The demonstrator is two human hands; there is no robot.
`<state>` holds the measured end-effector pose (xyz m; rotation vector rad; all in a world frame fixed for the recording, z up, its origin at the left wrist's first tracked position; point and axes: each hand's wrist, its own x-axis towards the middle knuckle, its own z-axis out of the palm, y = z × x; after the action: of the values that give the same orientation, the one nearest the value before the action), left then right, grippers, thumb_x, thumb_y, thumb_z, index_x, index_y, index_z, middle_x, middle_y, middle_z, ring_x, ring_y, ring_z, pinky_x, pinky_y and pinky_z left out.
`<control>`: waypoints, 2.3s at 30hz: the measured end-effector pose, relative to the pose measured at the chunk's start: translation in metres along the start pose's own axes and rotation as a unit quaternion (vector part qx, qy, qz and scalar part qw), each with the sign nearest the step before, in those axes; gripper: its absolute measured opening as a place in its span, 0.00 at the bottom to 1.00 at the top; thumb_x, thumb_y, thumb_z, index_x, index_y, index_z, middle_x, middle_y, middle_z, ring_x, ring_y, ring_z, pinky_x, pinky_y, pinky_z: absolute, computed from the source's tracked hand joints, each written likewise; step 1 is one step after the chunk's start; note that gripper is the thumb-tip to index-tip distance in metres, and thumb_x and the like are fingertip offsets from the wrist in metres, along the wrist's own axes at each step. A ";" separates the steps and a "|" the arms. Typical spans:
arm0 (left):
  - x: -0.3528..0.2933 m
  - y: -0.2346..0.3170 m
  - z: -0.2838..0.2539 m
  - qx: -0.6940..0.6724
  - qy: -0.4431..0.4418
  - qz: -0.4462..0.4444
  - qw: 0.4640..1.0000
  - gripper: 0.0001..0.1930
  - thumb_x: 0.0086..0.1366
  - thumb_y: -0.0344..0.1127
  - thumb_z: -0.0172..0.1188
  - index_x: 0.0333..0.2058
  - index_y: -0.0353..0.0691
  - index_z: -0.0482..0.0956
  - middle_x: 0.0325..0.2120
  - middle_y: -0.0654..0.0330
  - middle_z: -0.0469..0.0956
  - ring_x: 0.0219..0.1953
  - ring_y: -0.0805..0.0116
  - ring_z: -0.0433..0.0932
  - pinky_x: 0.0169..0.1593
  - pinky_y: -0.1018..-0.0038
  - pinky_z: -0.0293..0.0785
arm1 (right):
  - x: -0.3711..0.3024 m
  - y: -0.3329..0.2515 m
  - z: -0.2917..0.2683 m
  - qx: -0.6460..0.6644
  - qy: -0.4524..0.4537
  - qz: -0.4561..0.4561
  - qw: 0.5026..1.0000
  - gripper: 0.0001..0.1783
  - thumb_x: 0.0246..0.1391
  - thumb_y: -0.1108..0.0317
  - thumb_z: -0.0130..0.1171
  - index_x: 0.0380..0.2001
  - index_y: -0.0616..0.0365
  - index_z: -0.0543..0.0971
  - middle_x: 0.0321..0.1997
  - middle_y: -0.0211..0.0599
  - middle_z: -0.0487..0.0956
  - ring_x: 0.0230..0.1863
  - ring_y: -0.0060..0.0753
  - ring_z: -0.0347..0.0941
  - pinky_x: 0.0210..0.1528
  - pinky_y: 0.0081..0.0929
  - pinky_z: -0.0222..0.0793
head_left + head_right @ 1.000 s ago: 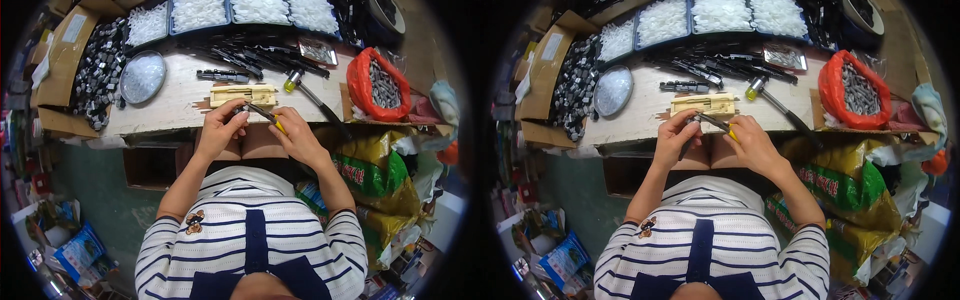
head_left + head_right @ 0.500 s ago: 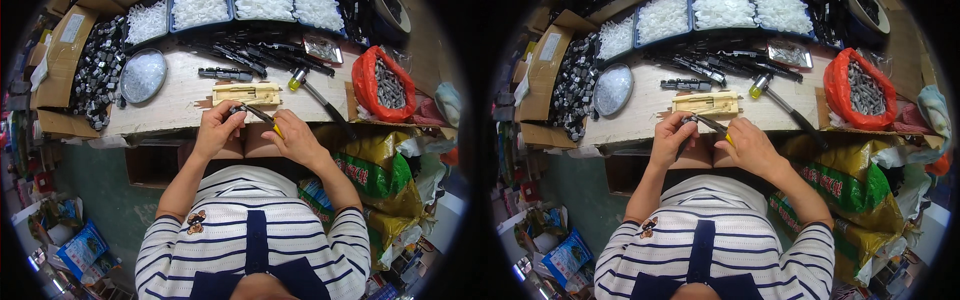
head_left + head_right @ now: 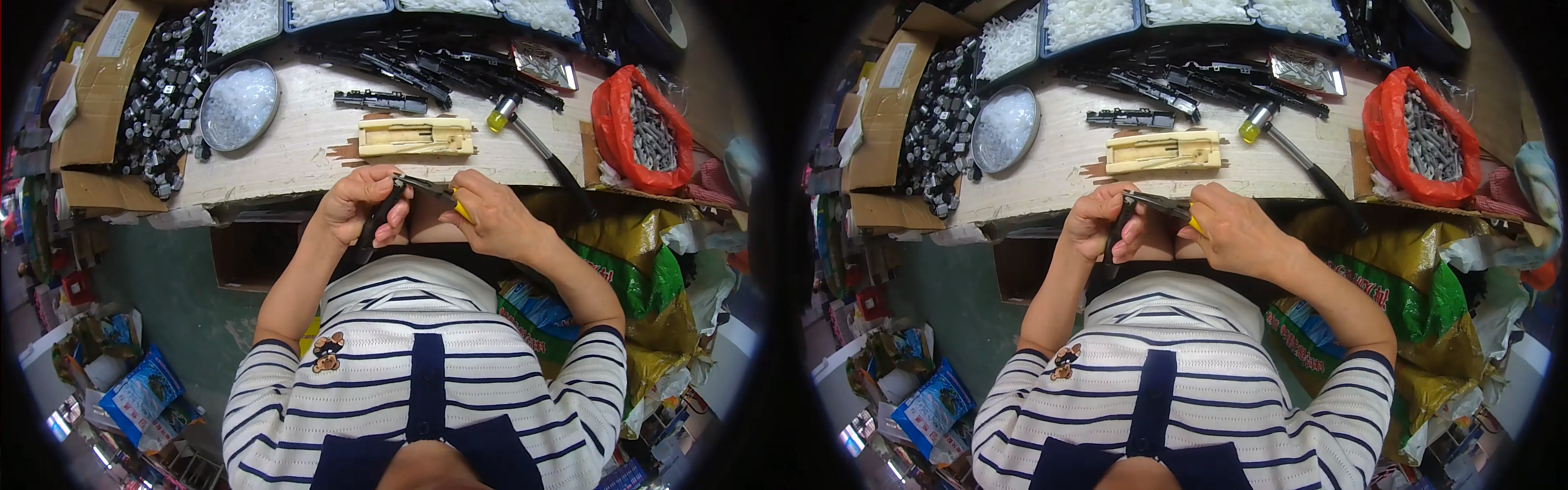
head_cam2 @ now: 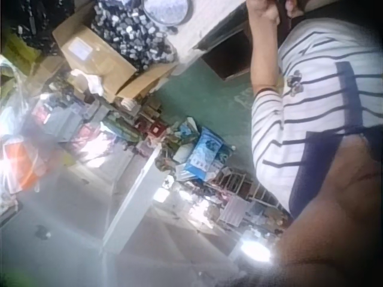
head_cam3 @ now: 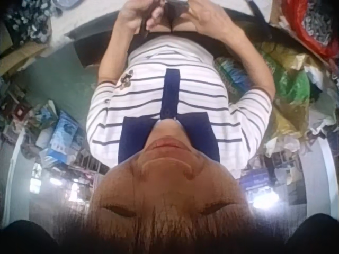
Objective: Assembling small plastic and metal components into black housings at a factory workbench.
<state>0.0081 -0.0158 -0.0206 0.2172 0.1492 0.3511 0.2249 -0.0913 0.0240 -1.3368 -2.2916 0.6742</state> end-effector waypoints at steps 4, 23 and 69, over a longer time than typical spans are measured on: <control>-0.002 -0.008 -0.005 -0.045 -0.046 -0.004 0.998 0.13 0.62 0.35 0.50 0.37 0.29 0.70 0.20 0.48 0.72 0.14 0.62 0.70 0.16 0.71 0.66 | 0.002 0.003 -0.002 0.008 -0.036 -0.010 0.999 0.14 0.45 0.68 0.61 0.27 0.67 0.69 0.36 0.47 0.69 0.35 0.47 0.68 0.36 0.33 0.67; 0.000 -0.007 0.010 0.151 0.102 0.240 0.953 0.12 0.65 0.36 0.47 0.42 0.33 0.69 0.23 0.56 0.73 0.20 0.71 0.72 0.21 0.79 0.71 | 0.011 -0.023 -0.006 -0.057 0.043 0.059 0.996 0.15 0.49 0.64 0.56 0.27 0.68 0.73 0.39 0.47 0.70 0.42 0.46 0.64 0.45 0.37 0.62; -0.001 -0.013 0.015 0.571 0.233 0.375 0.692 0.11 0.58 0.29 0.58 0.40 0.33 0.75 0.25 0.64 0.74 0.23 0.81 0.71 0.28 0.85 0.68 | 0.017 -0.015 -0.005 -0.075 0.083 0.023 0.993 0.14 0.47 0.63 0.58 0.25 0.66 0.72 0.40 0.44 0.70 0.39 0.43 0.65 0.40 0.35 0.62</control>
<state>0.0143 -0.0309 -0.0086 1.4774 0.8055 1.1203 0.2101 -0.0818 0.0386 -1.4594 -2.2203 0.3937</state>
